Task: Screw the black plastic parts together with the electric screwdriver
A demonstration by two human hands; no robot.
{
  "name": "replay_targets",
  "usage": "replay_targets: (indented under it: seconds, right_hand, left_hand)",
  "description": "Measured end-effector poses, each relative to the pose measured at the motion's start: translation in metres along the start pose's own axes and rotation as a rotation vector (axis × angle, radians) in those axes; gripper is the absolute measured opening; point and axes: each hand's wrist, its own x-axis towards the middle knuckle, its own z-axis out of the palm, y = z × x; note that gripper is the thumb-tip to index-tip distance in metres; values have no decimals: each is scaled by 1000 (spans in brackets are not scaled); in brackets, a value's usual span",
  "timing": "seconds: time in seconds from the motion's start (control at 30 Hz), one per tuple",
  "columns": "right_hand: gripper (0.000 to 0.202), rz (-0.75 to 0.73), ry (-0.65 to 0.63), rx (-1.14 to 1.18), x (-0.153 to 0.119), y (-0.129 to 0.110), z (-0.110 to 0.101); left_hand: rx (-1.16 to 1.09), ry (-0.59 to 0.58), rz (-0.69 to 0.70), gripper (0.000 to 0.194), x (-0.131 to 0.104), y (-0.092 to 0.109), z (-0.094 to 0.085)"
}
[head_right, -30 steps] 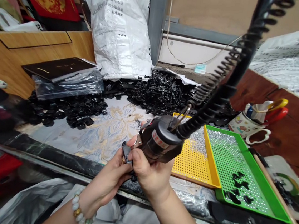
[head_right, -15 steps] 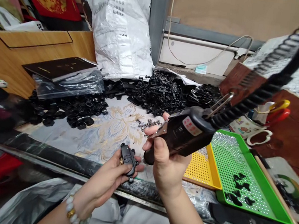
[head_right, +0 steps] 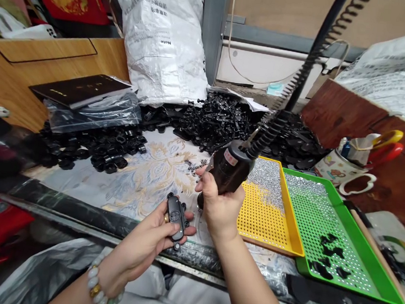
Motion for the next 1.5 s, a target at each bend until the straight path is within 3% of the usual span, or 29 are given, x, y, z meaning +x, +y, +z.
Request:
replay_targets:
  seconds: [0.17,0.37,0.53,0.93,1.27,1.5]
  right_hand:
    - [28,-42,33,123,2,-26,11]
    - [39,22,11,253,-3,-53,36]
    - [38,45,-19,258,-7,-50,44]
    - [32,13,-40,250,-12,-40,43]
    - [42,-20,-224,132,-23,-42,39]
    - [41,-15,-173,105,-23,-40,41]
  left_hand:
    - [-54,-27,9,36,-1,-1,-5]
    - [-85,-73,41,39,-4,1,-8]
    - [-88,-82,61,39,-5,2,-7]
    - [-88,-94,69,43,-2,1,-10]
    - [-87,-65,128,43,1,-10,-8]
    - [-116,-85,140,42,1,-9,-7]
